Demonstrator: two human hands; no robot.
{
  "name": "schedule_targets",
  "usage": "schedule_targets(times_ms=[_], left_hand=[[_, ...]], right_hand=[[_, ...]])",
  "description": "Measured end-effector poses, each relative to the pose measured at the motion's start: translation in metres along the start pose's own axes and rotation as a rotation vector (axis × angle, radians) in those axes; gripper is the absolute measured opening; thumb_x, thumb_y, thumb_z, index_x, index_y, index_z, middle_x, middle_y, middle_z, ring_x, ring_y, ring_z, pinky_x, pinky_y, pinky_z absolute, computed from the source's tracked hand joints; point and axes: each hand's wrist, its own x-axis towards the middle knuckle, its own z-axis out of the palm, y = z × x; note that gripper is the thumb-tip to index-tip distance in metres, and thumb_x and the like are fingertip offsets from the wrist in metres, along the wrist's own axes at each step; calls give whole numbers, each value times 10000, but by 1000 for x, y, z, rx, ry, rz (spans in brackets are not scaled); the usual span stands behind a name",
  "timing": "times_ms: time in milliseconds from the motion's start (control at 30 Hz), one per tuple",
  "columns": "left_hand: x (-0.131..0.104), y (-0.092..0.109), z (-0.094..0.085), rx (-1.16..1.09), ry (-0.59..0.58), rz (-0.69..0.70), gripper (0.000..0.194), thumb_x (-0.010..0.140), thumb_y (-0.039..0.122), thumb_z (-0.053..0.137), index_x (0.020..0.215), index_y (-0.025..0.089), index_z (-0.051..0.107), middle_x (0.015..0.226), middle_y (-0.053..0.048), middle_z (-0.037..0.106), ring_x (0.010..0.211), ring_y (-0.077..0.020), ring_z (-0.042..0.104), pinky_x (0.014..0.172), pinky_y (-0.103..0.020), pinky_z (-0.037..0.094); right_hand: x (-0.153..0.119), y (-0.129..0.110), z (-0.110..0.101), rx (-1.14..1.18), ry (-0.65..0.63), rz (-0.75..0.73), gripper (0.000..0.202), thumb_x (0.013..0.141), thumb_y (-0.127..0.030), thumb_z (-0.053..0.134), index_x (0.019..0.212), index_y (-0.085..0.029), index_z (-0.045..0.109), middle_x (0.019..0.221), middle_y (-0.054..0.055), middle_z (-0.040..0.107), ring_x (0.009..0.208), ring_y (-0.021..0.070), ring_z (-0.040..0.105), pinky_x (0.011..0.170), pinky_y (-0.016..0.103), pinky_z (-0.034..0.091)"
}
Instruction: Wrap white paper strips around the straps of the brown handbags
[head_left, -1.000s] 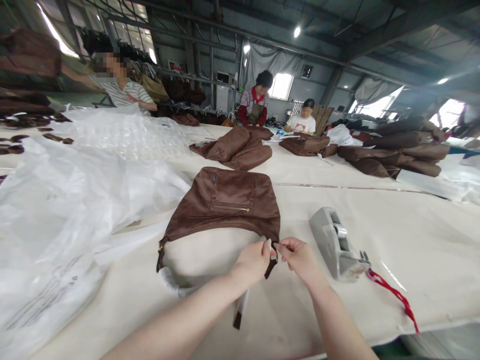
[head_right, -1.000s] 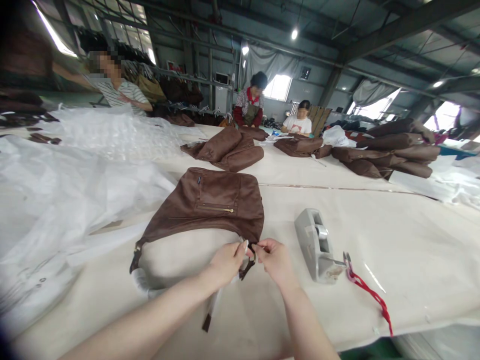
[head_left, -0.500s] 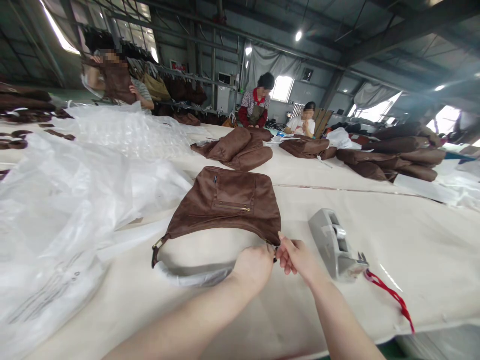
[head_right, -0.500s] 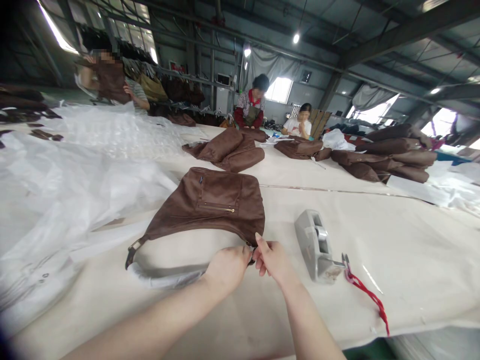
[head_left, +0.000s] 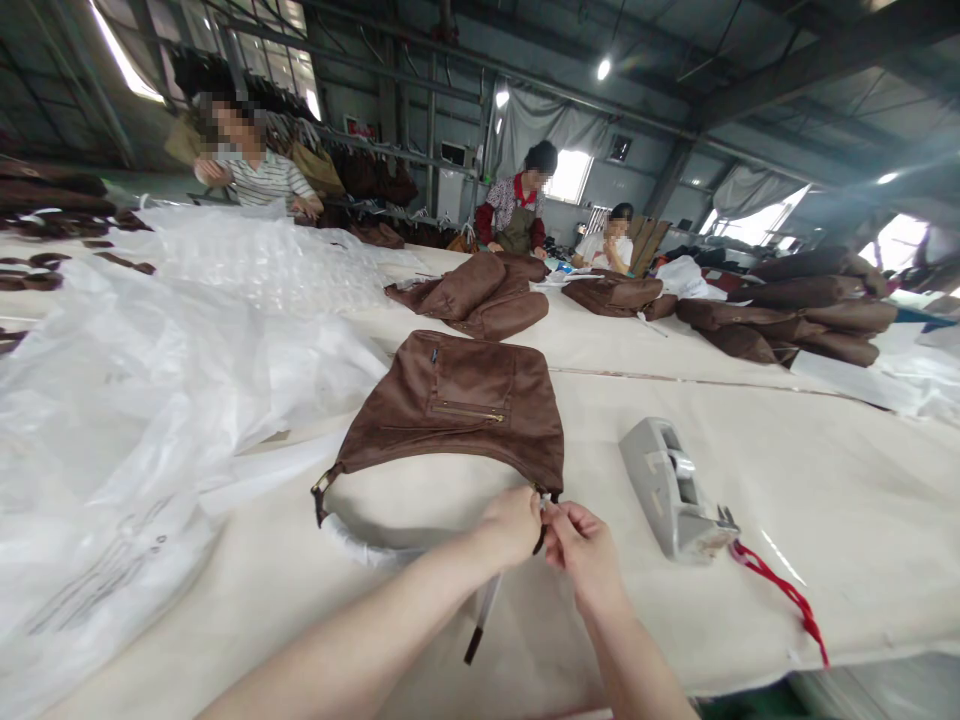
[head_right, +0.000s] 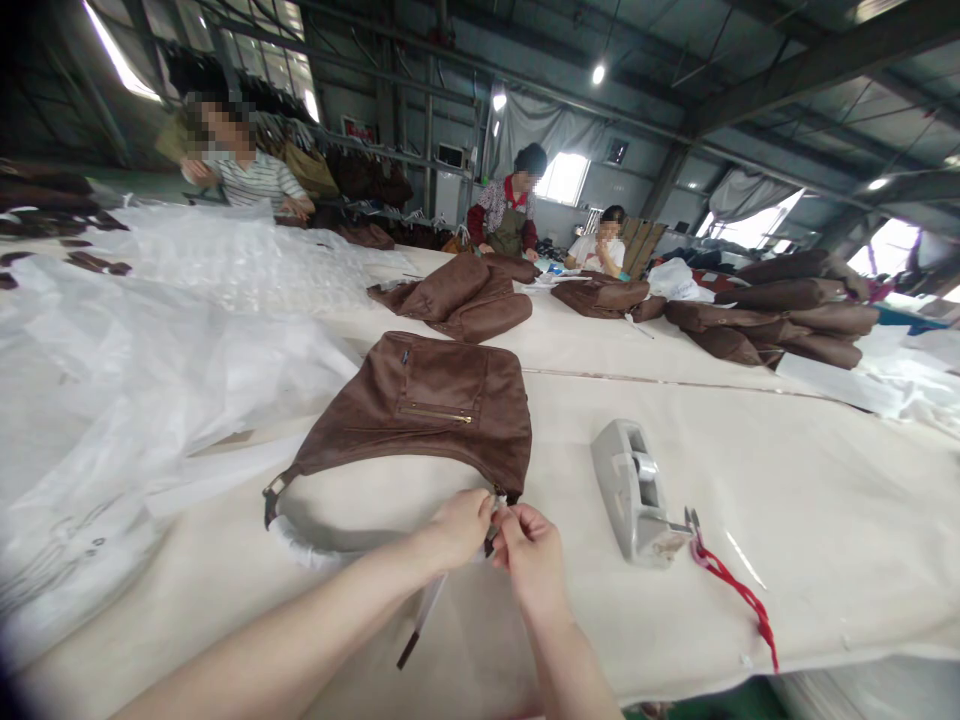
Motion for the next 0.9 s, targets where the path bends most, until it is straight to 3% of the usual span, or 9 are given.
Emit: schedule_targets(times_ms=[100, 167, 300, 400, 600, 667, 767, 833, 900], left_hand=[[3, -1, 2, -165, 25, -74, 283, 878, 222, 392, 625, 170, 506, 615, -17, 532, 575, -125, 498, 533, -226, 333], [3, -2, 2, -381, -42, -152, 273, 873, 220, 390, 617, 171, 471, 527, 29, 429, 446, -83, 370, 443, -205, 252], [7, -6, -3, -844, -422, -337, 202, 845, 178, 361, 665, 165, 451, 464, 88, 275, 339, -39, 123, 355, -174, 81], [12, -12, -9, -1105, -759, -456, 151, 785, 125, 388, 644, 161, 429, 434, 103, 208, 327, -32, 52, 331, -156, 18], [22, -24, -16, -1261, -1141, -386, 150, 743, 181, 429, 600, 180, 386, 395, 89, 224, 302, -47, 72, 288, -147, 72], [25, -28, -22, -1194, -1149, -366, 173, 753, 215, 417, 585, 184, 390, 374, 80, 231, 281, -56, 88, 272, -157, 84], [30, -35, -32, -1046, -1016, -353, 220, 773, 261, 390, 568, 183, 408, 355, 59, 269, 255, -67, 138, 256, -162, 94], [30, -37, -38, -964, -924, -339, 248, 785, 275, 380, 559, 178, 413, 351, 47, 295, 252, -68, 168, 257, -156, 104], [28, -37, -41, -912, -864, -320, 264, 793, 275, 372, 553, 175, 416, 345, 42, 302, 252, -66, 183, 263, -151, 109]], right_hand=[[-2, 5, 4, -4, 20, -15, 360, 741, -515, 603, 646, -171, 557, 454, -42, 505, 358, 76, 418, 372, 200, 304], [-1, 7, 3, 20, -4, -2, 373, 736, -523, 612, 627, -175, 539, 453, -45, 498, 353, 70, 406, 365, 196, 299], [5, 9, -6, 85, -91, 78, 395, 713, -544, 629, 621, -178, 516, 442, -61, 482, 337, 61, 405, 346, 182, 275], [9, 11, -12, 69, -128, 152, 403, 691, -556, 642, 635, -174, 526, 442, -62, 492, 321, 60, 416, 326, 174, 243], [15, 11, -19, -60, -121, 174, 455, 700, -610, 597, 585, -178, 512, 382, -53, 457, 279, 69, 373, 310, 193, 222], [13, 5, -22, -172, -36, 33, 450, 748, -594, 562, 584, -177, 519, 400, -36, 472, 309, 78, 395, 337, 206, 271], [8, -10, -28, -364, 75, -320, 321, 840, -464, 517, 778, -167, 620, 630, 26, 613, 469, 111, 512, 467, 230, 407], [7, -21, -29, -504, 24, -532, 248, 873, -339, 486, 1013, -194, 631, 928, 72, 649, 674, 145, 593, 603, 256, 474], [10, -30, -26, -641, -88, -678, 307, 878, -235, 449, 1148, -231, 595, 1088, 80, 604, 854, 173, 602, 739, 295, 491]])
